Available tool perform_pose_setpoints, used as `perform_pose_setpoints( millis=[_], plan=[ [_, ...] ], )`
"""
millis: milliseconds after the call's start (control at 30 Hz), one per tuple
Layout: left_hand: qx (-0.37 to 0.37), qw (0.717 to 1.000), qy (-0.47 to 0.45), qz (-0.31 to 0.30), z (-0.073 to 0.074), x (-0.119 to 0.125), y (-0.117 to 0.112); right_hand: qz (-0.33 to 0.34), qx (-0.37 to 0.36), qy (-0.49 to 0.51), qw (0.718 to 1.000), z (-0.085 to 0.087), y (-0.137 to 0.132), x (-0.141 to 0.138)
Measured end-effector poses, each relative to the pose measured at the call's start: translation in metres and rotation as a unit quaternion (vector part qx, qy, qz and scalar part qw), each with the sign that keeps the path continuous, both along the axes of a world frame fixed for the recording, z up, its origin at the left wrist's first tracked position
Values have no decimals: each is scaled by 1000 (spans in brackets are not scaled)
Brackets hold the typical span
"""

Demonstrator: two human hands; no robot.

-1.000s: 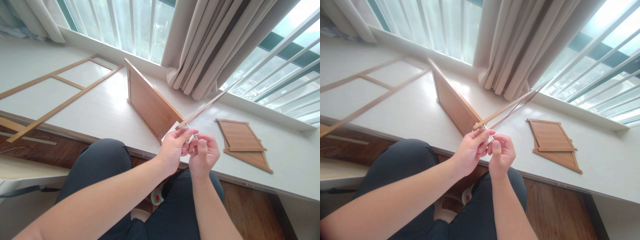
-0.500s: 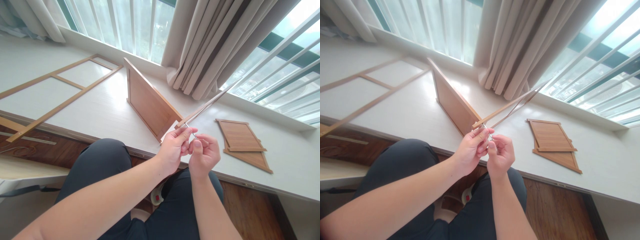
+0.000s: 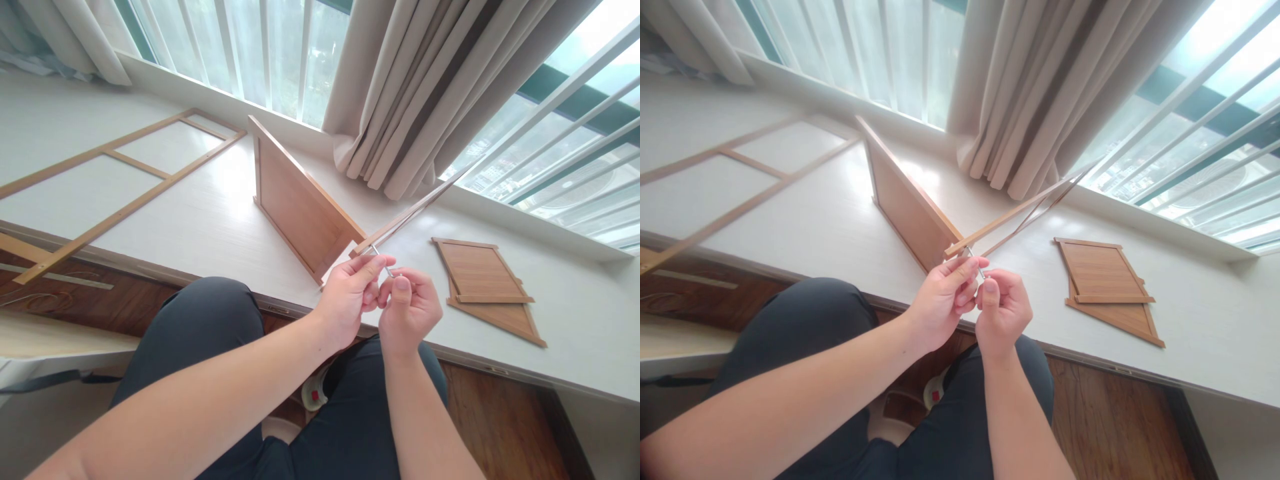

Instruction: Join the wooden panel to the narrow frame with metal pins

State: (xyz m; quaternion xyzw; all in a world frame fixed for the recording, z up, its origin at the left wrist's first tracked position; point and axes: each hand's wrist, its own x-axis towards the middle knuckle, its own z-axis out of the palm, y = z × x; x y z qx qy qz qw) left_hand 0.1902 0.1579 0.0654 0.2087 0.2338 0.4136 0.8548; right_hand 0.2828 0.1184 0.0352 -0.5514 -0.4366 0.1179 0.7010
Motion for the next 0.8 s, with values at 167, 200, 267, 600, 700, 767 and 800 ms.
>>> perform_pose_setpoints(
  millis=[167,200,267,600,700,767,800],
  plan=[
    [-2,1000,0,4,2,0,-1,6,3,11,1000,-1,0,0],
    [-3,1000,-1,4,2,0,-1,7,1,11,1000,-1,0,0],
    [-3,1000,-4,3,2,0,-1,8,1,10,1000,-1,0,1],
    [-15,999,-37,0,3,1,-1,31,20,-2,999,4,-1,-4],
    [-20,999,-40,2,3,1,-1,35,20,-15,999,5,-2,-4],
    [-21,999,-39,4,4,1,0,29,23,-22,999,6,-2,-5],
    [-21,999,-40,5,4,1,0,25,27,-24,999,7,-1,-6]
  ],
)
